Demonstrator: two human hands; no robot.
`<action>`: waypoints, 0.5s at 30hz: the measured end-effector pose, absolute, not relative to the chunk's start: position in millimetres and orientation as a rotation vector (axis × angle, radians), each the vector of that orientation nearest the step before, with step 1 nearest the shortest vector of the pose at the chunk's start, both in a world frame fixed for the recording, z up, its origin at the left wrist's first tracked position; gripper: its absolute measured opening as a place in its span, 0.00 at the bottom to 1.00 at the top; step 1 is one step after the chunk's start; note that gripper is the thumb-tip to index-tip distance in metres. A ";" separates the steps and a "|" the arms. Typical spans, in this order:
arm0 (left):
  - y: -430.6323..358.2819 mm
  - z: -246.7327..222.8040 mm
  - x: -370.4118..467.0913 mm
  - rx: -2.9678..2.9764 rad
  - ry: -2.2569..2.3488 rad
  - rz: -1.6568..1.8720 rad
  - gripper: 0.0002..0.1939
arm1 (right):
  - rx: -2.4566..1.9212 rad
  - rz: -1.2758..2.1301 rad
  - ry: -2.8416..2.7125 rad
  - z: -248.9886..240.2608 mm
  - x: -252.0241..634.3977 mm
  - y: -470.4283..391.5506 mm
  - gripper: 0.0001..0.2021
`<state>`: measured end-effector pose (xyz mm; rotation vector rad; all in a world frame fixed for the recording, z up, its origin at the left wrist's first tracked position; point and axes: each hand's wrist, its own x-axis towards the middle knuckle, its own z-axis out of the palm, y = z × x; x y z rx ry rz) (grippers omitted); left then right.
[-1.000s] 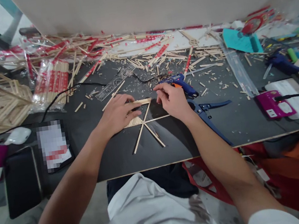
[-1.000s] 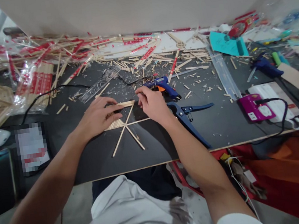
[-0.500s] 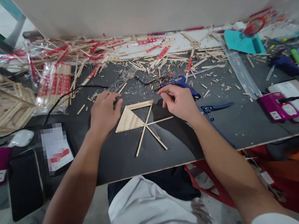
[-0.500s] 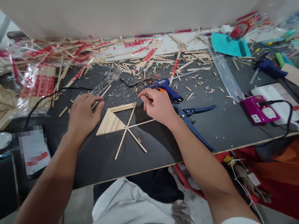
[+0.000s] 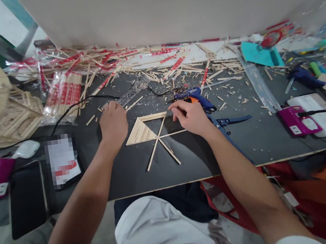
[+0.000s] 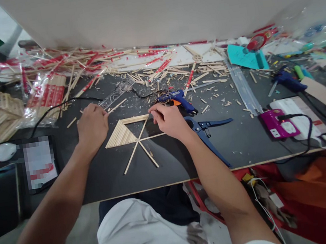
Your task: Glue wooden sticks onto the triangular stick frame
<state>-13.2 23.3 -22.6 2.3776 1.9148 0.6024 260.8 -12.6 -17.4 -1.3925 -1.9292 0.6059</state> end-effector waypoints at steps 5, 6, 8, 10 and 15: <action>21.8 -26.4 -10.2 2.454 1.921 0.606 0.14 | -1.361 0.592 -1.969 -16.8 257.2 -14.5 0.12; 21.4 -24.8 -9.9 2.449 1.928 0.591 0.13 | -1.362 0.585 -1.966 -17.0 256.5 -14.9 0.12; 20.5 -20.4 -9.3 2.430 1.935 0.560 0.12 | -1.361 0.560 -1.951 -16.3 256.0 -15.4 0.11; 19.6 -16.0 -8.6 2.425 1.916 0.548 0.11 | -1.371 0.502 -1.905 -13.0 258.3 -15.2 0.10; 17.7 -11.2 -7.3 2.478 1.846 0.566 0.10 | -1.489 0.309 -1.692 9.2 283.8 1.4 0.10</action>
